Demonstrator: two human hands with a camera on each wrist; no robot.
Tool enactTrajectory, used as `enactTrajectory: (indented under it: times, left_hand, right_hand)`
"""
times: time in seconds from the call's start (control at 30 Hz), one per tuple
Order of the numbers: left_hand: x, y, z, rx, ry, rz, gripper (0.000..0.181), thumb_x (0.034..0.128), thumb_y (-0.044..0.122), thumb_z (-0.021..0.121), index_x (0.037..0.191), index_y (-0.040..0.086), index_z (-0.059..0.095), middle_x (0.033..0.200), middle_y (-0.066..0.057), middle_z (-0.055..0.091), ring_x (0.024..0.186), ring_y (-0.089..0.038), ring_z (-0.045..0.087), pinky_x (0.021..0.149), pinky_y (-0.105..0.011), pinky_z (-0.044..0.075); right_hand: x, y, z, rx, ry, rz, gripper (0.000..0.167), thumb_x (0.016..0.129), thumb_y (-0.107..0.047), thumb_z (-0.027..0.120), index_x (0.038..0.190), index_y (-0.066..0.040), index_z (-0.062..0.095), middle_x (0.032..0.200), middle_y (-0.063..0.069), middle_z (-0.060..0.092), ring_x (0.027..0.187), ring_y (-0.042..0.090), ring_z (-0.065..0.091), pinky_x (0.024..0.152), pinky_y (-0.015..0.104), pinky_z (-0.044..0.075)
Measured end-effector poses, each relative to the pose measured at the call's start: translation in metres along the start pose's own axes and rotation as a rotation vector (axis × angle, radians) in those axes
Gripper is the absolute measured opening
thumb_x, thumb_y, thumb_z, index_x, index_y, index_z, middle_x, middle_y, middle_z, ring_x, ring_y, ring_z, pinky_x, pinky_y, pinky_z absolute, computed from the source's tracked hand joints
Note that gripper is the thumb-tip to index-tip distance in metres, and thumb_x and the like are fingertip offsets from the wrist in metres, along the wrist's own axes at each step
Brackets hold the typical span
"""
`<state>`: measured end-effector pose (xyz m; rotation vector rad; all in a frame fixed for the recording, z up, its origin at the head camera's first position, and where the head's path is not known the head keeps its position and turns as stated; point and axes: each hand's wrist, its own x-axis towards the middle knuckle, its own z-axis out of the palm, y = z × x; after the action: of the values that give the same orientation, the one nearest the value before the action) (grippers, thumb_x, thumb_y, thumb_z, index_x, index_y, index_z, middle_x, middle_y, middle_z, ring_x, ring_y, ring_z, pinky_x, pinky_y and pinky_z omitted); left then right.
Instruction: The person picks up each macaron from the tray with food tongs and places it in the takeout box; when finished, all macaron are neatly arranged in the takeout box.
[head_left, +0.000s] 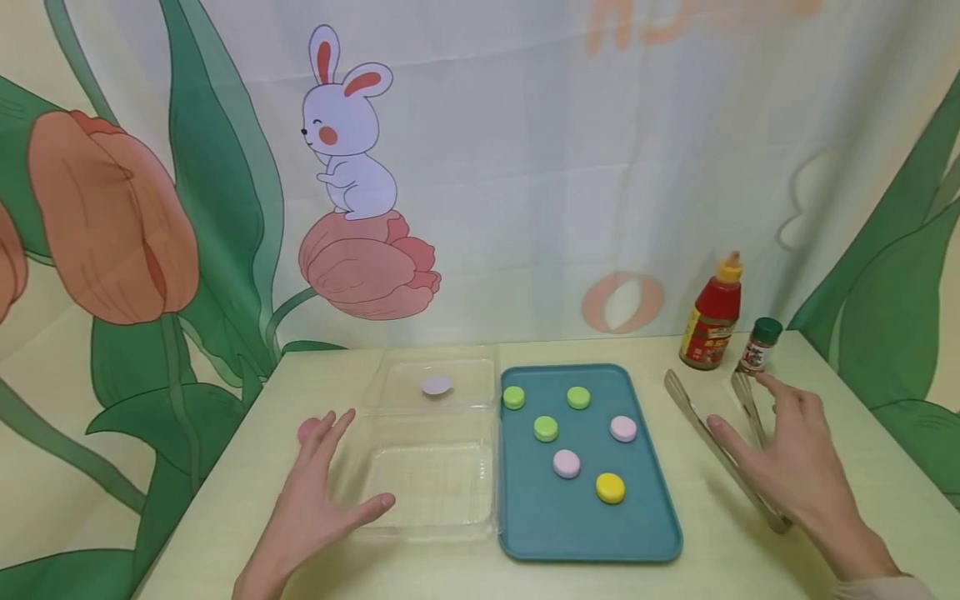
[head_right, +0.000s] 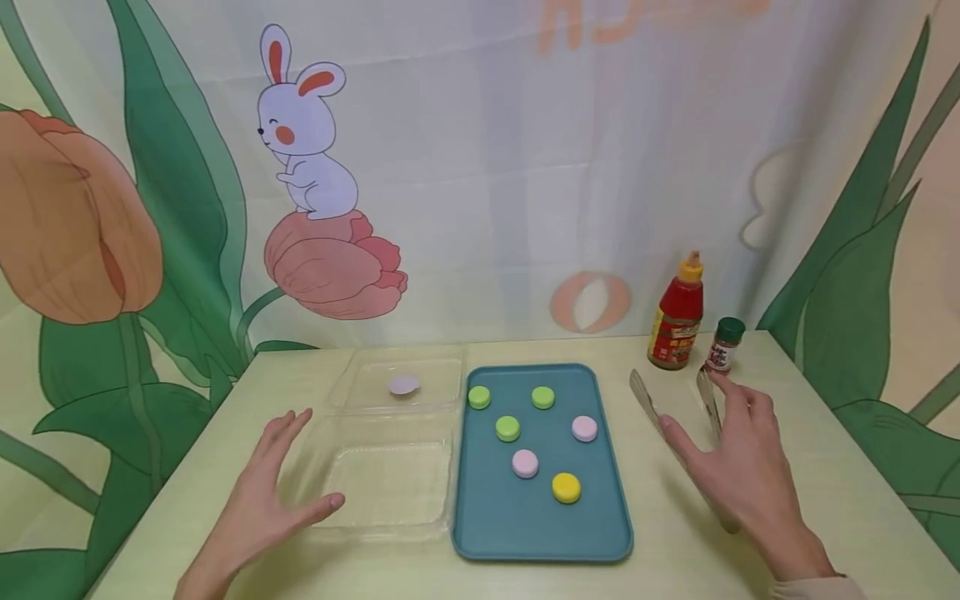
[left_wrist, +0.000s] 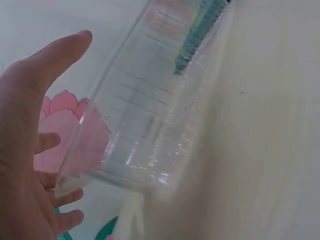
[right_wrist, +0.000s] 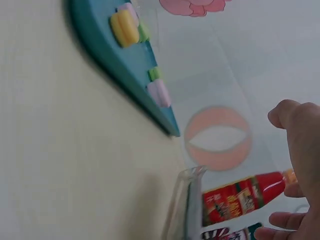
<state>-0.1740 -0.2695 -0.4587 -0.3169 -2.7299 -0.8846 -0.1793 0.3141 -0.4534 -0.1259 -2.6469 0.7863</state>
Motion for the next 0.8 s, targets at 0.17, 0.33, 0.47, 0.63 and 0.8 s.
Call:
enactTrajectory:
  times: [0.17,0.33,0.47,0.63,0.8]
  left_hand:
    - [-0.007,-0.007,0.006,-0.028,0.020,0.050,0.121,0.0779,0.055,0.099,0.174,0.017,0.037,0.172,-0.015,0.045,0.152,-0.041,0.051,0.115,-0.069,0.047]
    - [-0.012,-0.014,0.011,-0.139,-0.053,0.006,0.127,0.0818,0.046,0.100,0.178,0.013,0.023,0.173,-0.020,0.044,0.149,-0.043,0.058,0.117,-0.063,0.050]
    - [-0.015,-0.018,0.015,-0.197,-0.094,-0.032,0.131,0.0819,0.042,0.101,0.179,0.012,0.018,0.171,-0.023,0.048,0.150,-0.045,0.056,0.120,-0.062,0.046]
    - [-0.018,-0.022,0.019,-0.183,-0.084,-0.037,0.129,0.0810,0.044,0.101,0.177,0.011,0.023,0.165,-0.018,0.056,0.145,-0.041,0.062,0.118,-0.060,0.049]
    - [-0.021,-0.024,0.022,-0.184,-0.073,-0.031,0.126,0.0816,0.046,0.101,0.177,0.010,0.026,0.165,-0.017,0.056,0.145,-0.040,0.061,0.119,-0.040,0.051]
  right_hand:
    - [-0.007,0.018,0.006,-0.010,-0.053,0.053,0.104,0.104,-0.055,0.075,0.165,0.016,0.029,0.148,0.049,0.035,0.127,0.060,0.043,0.093,0.076,0.046]
    - [-0.008,0.031,0.015,-0.051,-0.155,0.146,0.117,0.102,-0.064,0.072,0.161,0.024,0.023,0.143,0.051,0.032,0.127,0.063,0.039,0.096,0.078,0.047]
    - [-0.008,0.039,0.024,-0.077,-0.193,0.168,0.121,0.102,-0.063,0.074,0.159,0.029,0.019,0.139,0.053,0.034,0.124,0.063,0.041,0.099,0.079,0.046]
    - [-0.011,0.045,0.031,-0.098,-0.164,0.122,0.110,0.101,-0.045,0.080,0.154,0.032,0.023,0.133,0.052,0.038,0.119,0.064,0.043,0.097,0.079,0.046]
    - [-0.012,0.046,0.032,-0.104,-0.145,0.111,0.097,0.102,-0.038,0.080,0.148,0.034,0.033,0.126,0.050,0.042,0.115,0.061,0.047,0.092,0.075,0.047]
